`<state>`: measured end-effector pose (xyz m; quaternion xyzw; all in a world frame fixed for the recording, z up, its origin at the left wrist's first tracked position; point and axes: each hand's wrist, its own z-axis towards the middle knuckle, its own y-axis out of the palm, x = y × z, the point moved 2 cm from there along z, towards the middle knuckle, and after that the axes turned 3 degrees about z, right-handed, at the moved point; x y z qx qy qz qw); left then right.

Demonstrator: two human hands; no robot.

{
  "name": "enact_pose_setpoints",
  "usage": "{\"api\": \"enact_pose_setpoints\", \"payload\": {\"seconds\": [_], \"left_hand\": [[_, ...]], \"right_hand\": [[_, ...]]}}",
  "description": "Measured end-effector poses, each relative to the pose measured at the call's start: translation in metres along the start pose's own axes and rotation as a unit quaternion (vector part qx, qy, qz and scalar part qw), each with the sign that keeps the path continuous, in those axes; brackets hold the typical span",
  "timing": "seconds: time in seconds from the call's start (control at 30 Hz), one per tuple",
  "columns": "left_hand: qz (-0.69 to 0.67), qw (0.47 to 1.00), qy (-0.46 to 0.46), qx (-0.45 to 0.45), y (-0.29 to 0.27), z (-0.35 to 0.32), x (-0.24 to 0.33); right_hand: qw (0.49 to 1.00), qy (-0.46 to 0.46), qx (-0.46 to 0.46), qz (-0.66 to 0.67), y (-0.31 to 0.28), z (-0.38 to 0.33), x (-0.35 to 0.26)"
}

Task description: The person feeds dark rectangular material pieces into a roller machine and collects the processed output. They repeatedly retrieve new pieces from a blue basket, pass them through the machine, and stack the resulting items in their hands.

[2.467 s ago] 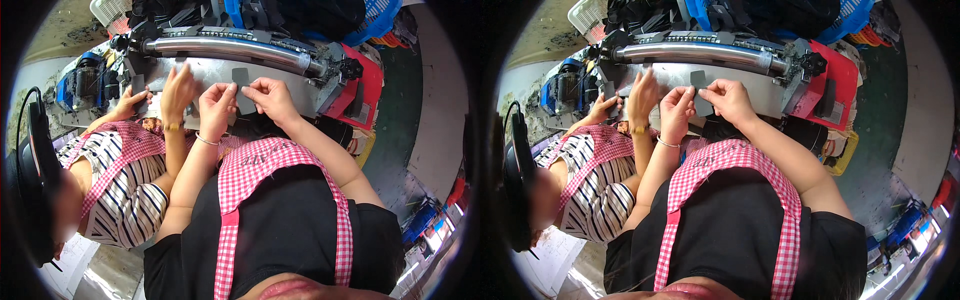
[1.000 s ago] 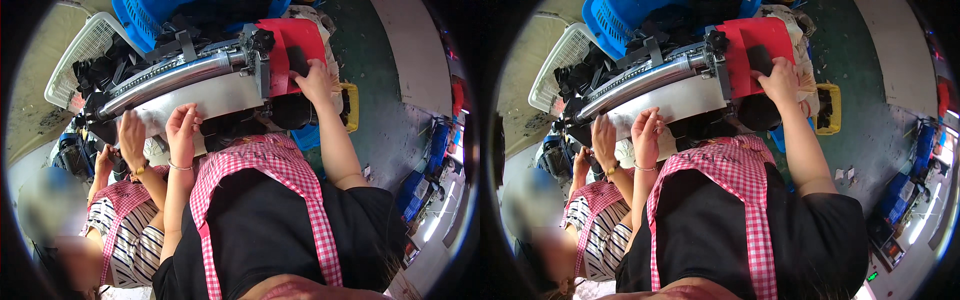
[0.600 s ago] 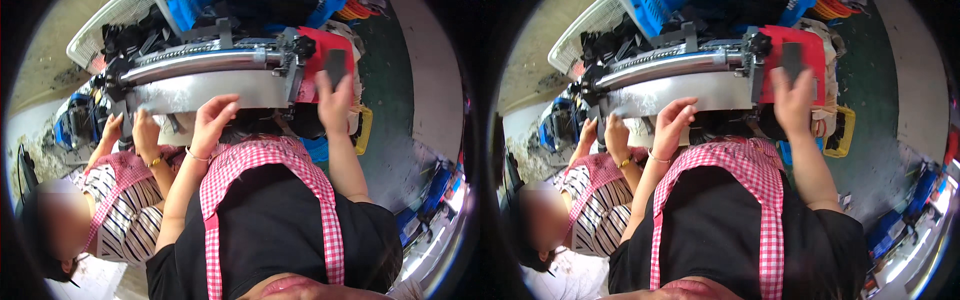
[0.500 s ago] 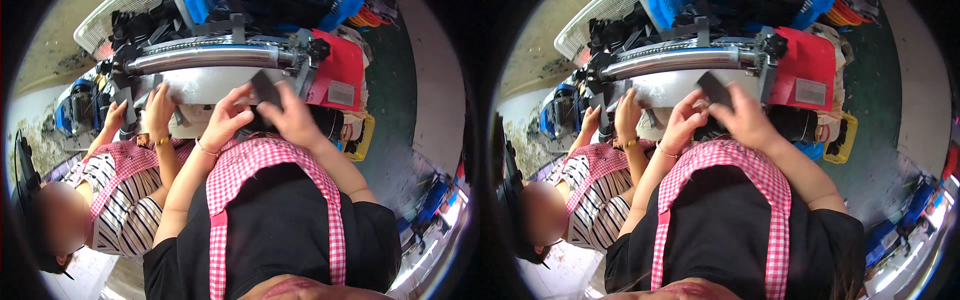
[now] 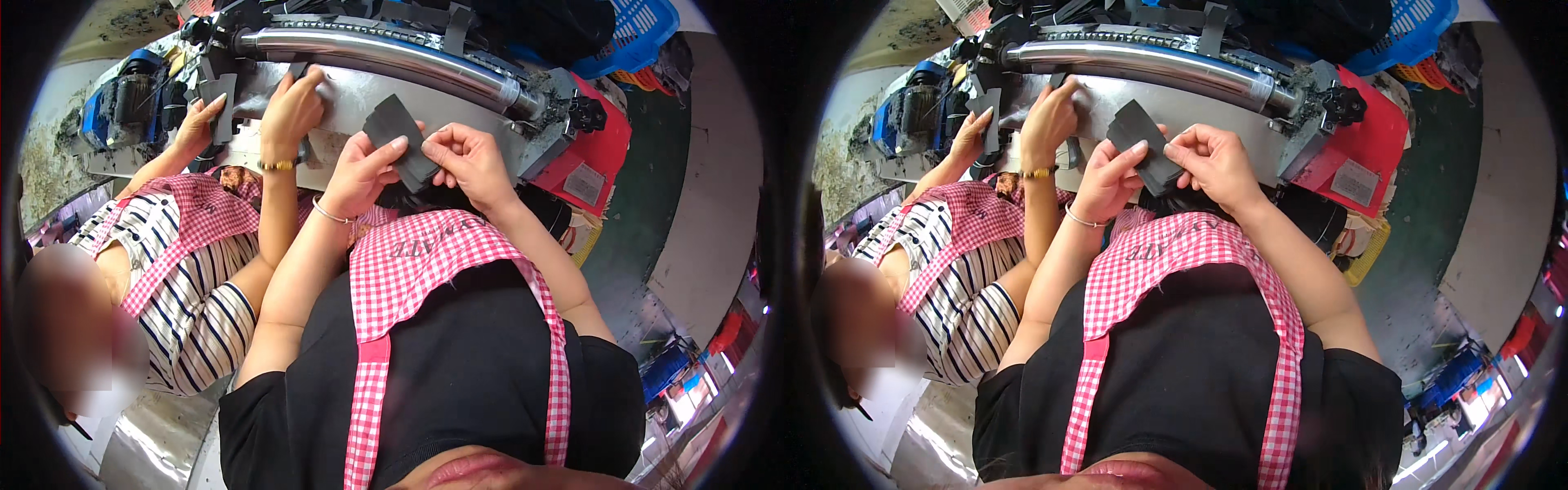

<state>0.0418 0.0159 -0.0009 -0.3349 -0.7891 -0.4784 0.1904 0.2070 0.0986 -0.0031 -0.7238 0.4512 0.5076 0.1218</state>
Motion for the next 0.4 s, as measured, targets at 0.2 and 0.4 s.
{"api": "enact_pose_setpoints", "payload": {"seconds": [0.2, 0.4], "left_hand": [[0.092, 0.991, 0.060, 0.079, -0.018, 0.009, -0.013], [0.022, 0.999, -0.007, 0.046, -0.019, 0.005, -0.002]], "right_hand": [[0.980, -0.095, 0.076, -0.154, 0.016, 0.000, -0.003], [0.996, 0.022, -0.004, 0.087, -0.001, 0.015, 0.010]]}}
